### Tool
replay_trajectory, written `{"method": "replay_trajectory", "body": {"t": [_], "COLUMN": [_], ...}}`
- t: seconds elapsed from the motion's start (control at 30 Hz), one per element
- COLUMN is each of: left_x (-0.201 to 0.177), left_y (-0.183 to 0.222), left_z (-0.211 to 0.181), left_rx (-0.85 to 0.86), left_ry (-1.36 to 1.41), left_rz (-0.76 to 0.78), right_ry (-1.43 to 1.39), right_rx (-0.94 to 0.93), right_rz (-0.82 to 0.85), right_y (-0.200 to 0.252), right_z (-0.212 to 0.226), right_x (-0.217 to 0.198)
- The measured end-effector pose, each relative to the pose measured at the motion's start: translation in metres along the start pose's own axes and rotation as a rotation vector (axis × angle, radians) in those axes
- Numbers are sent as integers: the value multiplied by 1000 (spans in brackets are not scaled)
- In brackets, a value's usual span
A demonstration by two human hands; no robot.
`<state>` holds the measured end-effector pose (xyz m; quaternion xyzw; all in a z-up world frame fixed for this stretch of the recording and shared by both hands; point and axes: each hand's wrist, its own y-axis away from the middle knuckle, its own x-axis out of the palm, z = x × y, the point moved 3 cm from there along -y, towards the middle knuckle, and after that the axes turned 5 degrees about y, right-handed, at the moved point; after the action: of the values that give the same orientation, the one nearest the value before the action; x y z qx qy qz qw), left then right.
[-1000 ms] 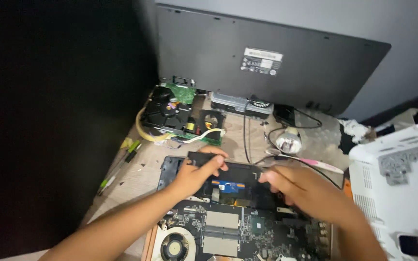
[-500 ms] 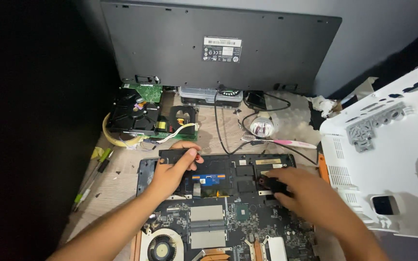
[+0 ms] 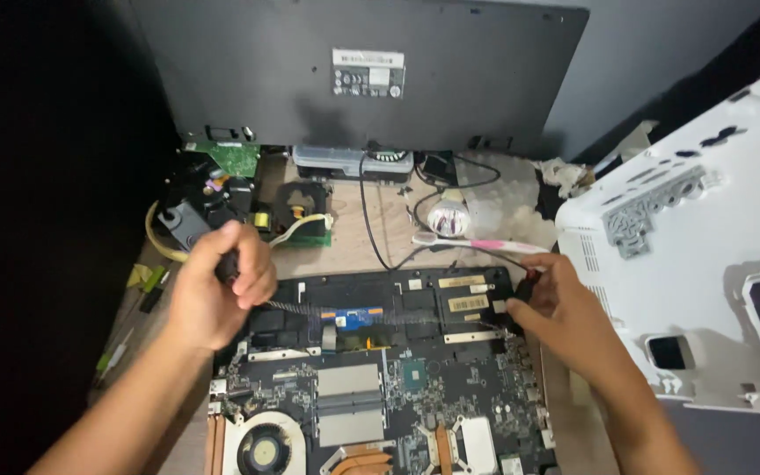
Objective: Disassembling a laptop by removing the keyboard and opening the internal chassis to access components.
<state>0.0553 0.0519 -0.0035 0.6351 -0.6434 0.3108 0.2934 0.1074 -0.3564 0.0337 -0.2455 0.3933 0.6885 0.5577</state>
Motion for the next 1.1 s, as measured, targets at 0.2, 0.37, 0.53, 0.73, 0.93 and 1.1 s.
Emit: {"method": "replay_trajectory", "body": {"t": [0.2,0.37,0.53,0.73,0.93,1.1], "left_x": [49,50,44,40,42,35], "left_y": [9,8,12,13,13,13], "left_z": [3,29,42,45,43,47], "left_rx": [56,3,210,279,271,274], "left_ry": [-1141,-1614,-1707,-1692,-1707,-1730], "left_rz": [-12,186,480,526,546,552], "right_ry": [-54,-32,-132,-26,12,67], "right_rx": [-19,-19,-35,-151,-95,-48], "right_rz": [-20,43,113,159,179,153], "right_y": [-2,-2,-11,-8,-12,-6], "right_z": [5,14,-9,10,9,3], "right_x": [2,-4,1,2,2,-2]}}
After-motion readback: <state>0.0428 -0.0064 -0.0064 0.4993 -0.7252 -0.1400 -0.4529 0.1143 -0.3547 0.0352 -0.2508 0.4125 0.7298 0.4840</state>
